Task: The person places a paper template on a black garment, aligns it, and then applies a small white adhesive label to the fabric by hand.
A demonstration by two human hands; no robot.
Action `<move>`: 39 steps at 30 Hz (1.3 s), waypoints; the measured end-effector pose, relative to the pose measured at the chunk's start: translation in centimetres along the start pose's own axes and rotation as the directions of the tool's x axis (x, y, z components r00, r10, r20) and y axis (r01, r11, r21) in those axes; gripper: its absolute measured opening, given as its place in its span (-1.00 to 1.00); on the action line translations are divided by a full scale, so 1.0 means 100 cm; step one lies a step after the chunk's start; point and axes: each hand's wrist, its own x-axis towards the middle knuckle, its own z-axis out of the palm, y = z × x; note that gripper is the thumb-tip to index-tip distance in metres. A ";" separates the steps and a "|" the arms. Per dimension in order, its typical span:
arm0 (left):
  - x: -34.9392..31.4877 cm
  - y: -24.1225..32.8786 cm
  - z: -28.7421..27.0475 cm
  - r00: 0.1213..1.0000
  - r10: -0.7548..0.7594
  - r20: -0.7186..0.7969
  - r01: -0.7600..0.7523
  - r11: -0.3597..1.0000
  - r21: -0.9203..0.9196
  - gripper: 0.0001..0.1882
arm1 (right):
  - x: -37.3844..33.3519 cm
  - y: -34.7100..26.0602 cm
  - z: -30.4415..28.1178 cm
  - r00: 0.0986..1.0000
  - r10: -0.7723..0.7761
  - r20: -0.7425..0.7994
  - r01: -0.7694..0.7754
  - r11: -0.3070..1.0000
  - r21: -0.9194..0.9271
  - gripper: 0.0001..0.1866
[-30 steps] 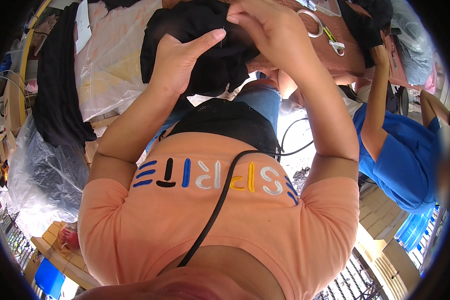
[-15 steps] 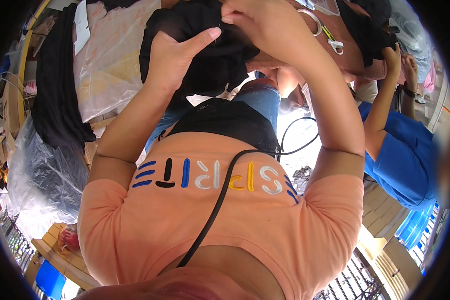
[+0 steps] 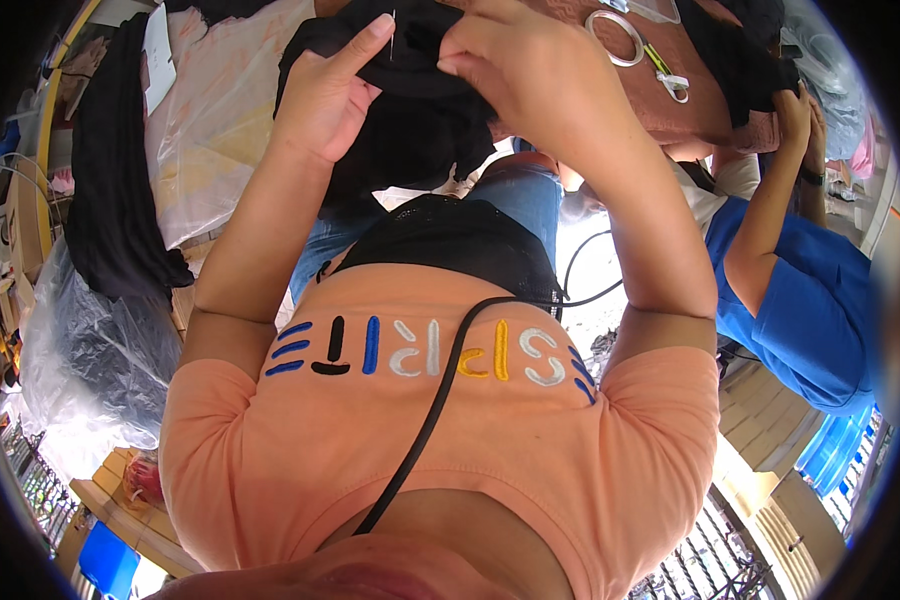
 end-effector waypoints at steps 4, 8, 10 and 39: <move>0.007 0.003 -0.003 0.999 -0.019 -0.049 0.017 0.999 -0.027 -0.76 | -0.014 -0.022 -0.005 0.996 -0.084 0.022 0.078 0.978 0.196 -0.92; 0.008 0.009 -0.004 0.993 -0.081 -0.080 0.075 0.994 -0.083 -0.75 | -0.029 -0.031 -0.011 0.966 -0.213 0.149 0.162 0.942 0.294 -0.86; 0.007 0.008 -0.002 0.989 -0.127 -0.082 0.116 0.986 -0.122 -0.76 | -0.028 -0.029 -0.017 0.952 -0.250 0.178 0.187 0.932 0.309 -0.83; -0.008 -0.012 0.000 0.993 -0.042 -0.112 0.062 0.981 0.183 -0.72 | 0.001 0.005 0.046 0.924 0.313 -0.219 -0.117 0.777 0.618 -0.70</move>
